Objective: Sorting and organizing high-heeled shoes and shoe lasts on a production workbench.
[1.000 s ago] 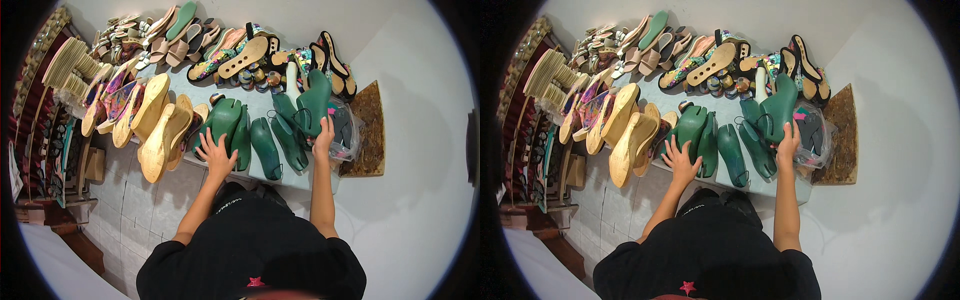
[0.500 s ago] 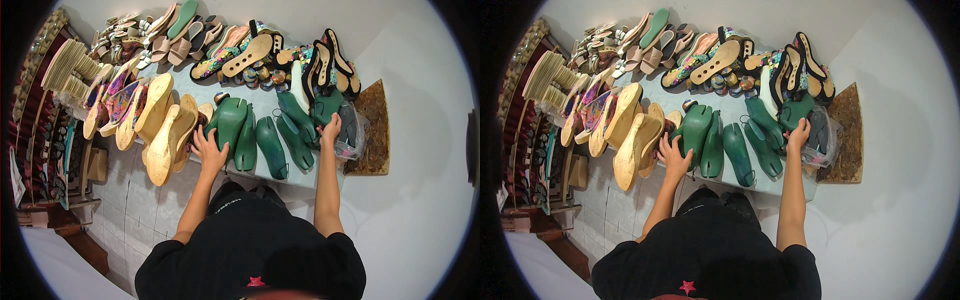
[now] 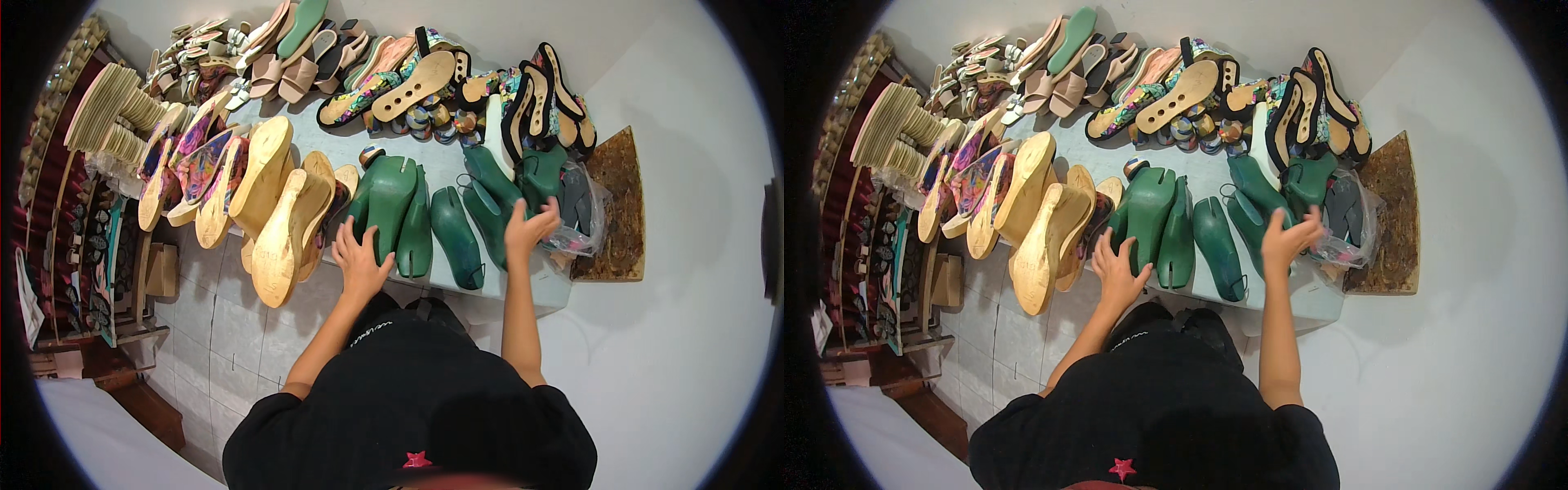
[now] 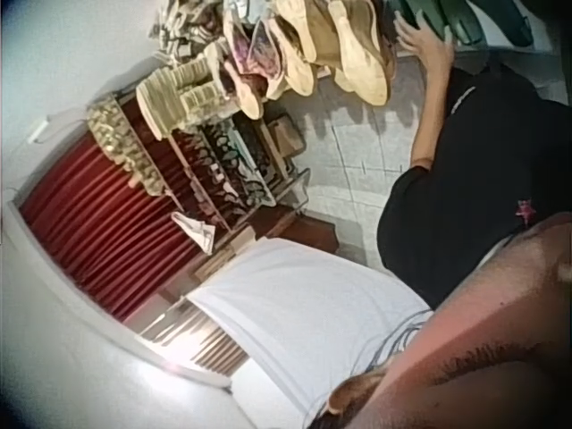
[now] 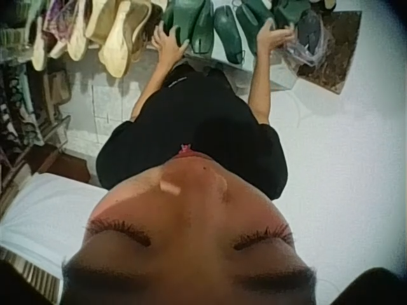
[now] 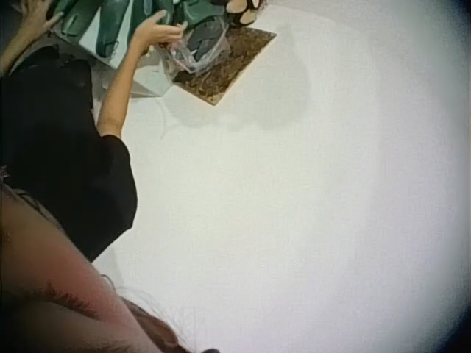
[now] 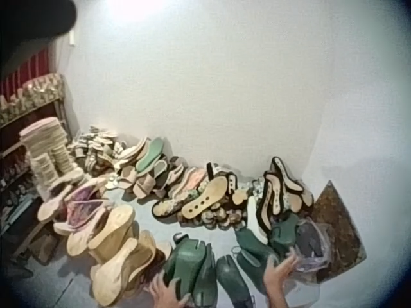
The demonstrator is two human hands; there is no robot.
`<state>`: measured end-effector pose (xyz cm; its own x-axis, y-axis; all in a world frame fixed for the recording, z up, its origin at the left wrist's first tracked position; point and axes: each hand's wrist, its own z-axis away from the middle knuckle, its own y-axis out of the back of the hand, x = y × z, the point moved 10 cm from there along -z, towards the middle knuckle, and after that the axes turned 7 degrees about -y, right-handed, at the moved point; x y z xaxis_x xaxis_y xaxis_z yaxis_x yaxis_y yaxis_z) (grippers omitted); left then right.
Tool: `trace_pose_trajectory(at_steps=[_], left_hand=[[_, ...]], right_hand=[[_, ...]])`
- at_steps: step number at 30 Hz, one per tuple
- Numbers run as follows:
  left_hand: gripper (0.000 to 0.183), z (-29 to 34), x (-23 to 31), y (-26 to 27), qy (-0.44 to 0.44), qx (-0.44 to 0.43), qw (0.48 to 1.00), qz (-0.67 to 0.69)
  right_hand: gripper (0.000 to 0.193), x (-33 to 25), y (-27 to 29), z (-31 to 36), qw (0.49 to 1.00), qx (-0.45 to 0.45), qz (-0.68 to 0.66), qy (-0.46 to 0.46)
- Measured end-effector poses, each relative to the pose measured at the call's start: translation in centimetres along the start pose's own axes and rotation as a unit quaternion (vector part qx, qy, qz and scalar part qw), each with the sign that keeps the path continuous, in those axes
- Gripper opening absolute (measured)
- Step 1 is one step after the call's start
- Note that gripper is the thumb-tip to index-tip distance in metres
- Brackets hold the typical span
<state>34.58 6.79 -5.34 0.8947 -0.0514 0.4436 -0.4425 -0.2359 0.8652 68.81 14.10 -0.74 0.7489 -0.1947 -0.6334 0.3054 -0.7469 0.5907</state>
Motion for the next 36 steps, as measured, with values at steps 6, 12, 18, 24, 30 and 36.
trace_pose_trajectory(at_steps=[6, 12, 18, 24, 30, 36], left_hand=[[0.033, -0.3, 0.5, -1.7, -0.034, -0.080, 0.977, 0.196], [0.036, -0.9, 2.9, -2.0, -0.130, -0.139, 0.970, 0.150], [0.057, -0.7, 4.7, -3.0, -0.214, -0.150, 0.963, 0.061], [0.064, 0.1, 5.0, -4.8, -0.262, -0.167, 0.950, -0.014], [0.054, 1.2, 5.2, -5.7, -0.314, -0.169, 0.934, -0.008], [0.052, 1.4, 5.0, -6.2, -0.324, -0.200, 0.925, -0.008]], right_hand=[[0.065, -1.5, -5.2, 9.9, 0.867, -0.477, -0.129, 0.069], [0.077, 0.9, -5.3, 11.9, 0.861, -0.465, -0.204, -0.004], [0.075, -0.6, -5.6, 13.3, 0.879, -0.422, -0.219, -0.022], [0.077, -0.2, -6.4, 14.7, 0.900, -0.381, -0.202, -0.058], [0.078, -0.3, -6.4, 14.7, 0.908, -0.375, -0.181, -0.051], [0.079, -0.2, -6.3, 15.0, 0.907, -0.383, -0.171, -0.052]])
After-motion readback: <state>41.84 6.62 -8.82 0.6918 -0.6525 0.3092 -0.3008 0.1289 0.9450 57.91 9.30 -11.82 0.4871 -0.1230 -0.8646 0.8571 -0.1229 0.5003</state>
